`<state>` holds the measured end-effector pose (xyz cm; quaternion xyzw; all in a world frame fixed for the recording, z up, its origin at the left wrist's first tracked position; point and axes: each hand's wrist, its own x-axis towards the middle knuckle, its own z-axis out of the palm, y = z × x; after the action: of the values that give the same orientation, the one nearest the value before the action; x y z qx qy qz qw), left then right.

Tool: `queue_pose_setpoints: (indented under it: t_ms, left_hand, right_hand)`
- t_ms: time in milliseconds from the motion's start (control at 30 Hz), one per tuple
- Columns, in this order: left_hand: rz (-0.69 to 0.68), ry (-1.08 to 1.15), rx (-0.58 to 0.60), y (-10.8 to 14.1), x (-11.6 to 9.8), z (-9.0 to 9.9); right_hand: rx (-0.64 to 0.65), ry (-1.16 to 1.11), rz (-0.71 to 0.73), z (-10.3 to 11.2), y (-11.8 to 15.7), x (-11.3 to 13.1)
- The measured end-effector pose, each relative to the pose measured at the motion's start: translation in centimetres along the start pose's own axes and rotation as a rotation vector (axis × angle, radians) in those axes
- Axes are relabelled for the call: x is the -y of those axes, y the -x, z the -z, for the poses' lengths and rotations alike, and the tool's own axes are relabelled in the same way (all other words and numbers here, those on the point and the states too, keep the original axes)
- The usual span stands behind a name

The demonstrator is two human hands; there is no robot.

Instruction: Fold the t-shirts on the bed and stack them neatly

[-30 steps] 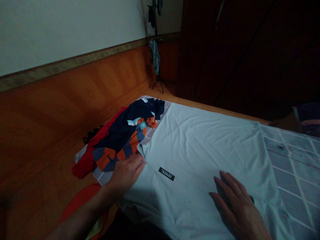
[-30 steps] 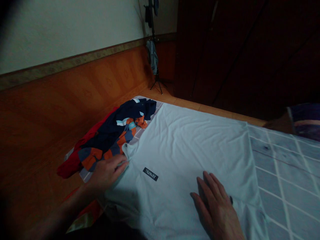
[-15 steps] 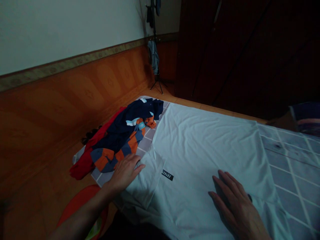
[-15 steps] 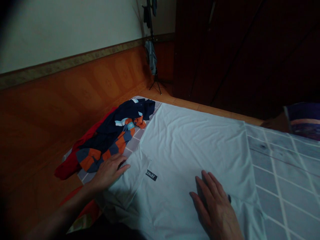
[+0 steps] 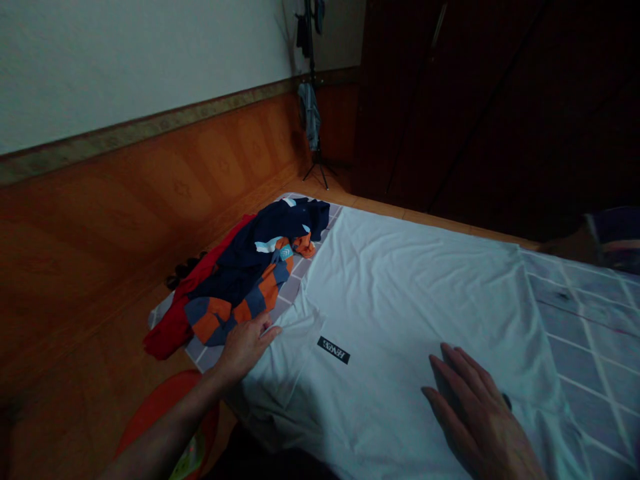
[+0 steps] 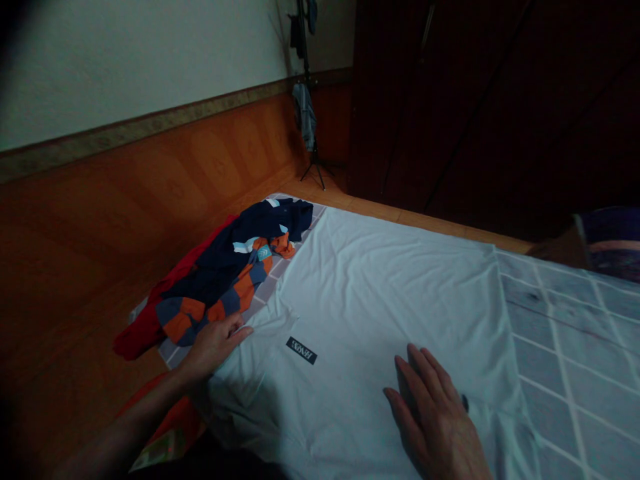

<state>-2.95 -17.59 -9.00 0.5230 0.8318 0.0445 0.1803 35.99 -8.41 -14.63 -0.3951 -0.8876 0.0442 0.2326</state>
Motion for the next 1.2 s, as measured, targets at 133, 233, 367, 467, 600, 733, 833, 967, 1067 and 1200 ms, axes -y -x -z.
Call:
queue_pose_setpoints:
  t_ms: [133, 233, 367, 467, 600, 733, 833, 967, 1067, 1200]
  left_hand:
    - [-0.005, -0.057, 0.012, 0.0, 0.5, 0.3]
    - [-0.107, -0.094, -0.086, 0.0, 0.0, 0.9]
    - [-0.443, 0.019, -0.248, -1.7, -1.4, 1.3]
    - [-0.688, 0.018, -0.224, -4.1, -2.5, 1.0]
    - [-0.830, -0.142, -0.125, -7.2, -3.3, 1.3]
    - [-0.809, -0.256, -0.122, -8.6, -3.6, 2.4]
    - [-0.788, -0.280, -0.145, -8.6, -3.7, 2.8]
    - [-0.749, -0.274, -0.188, -8.0, -3.3, 2.7]
    - [-0.736, -0.209, -0.263, -6.7, -2.3, 2.6]
    - [-0.734, -0.154, -0.240, -3.5, 0.0, 1.5]
  right_hand:
    - [0.000, 0.016, 0.032, 0.1, 0.0, 0.0]
    - [-0.008, 0.027, 0.035, 0.1, -0.1, 0.0]
    - [-0.010, 0.041, 0.032, 0.1, -0.2, 0.1]
    - [-0.002, 0.037, 0.033, 0.1, -0.2, 0.2]
    - [-0.007, 0.047, 0.036, 0.1, -0.1, 0.2]
    - [-0.001, 0.052, 0.037, 0.0, -0.1, 0.1]
    - [0.001, 0.056, 0.033, 0.0, -0.1, 0.1]
    - [-0.014, 0.061, 0.044, 0.2, -0.3, 0.3]
    - [-0.020, 0.054, 0.054, 0.3, -0.4, 0.4]
    - [-0.033, 0.040, 0.061, 0.2, -0.4, 0.3]
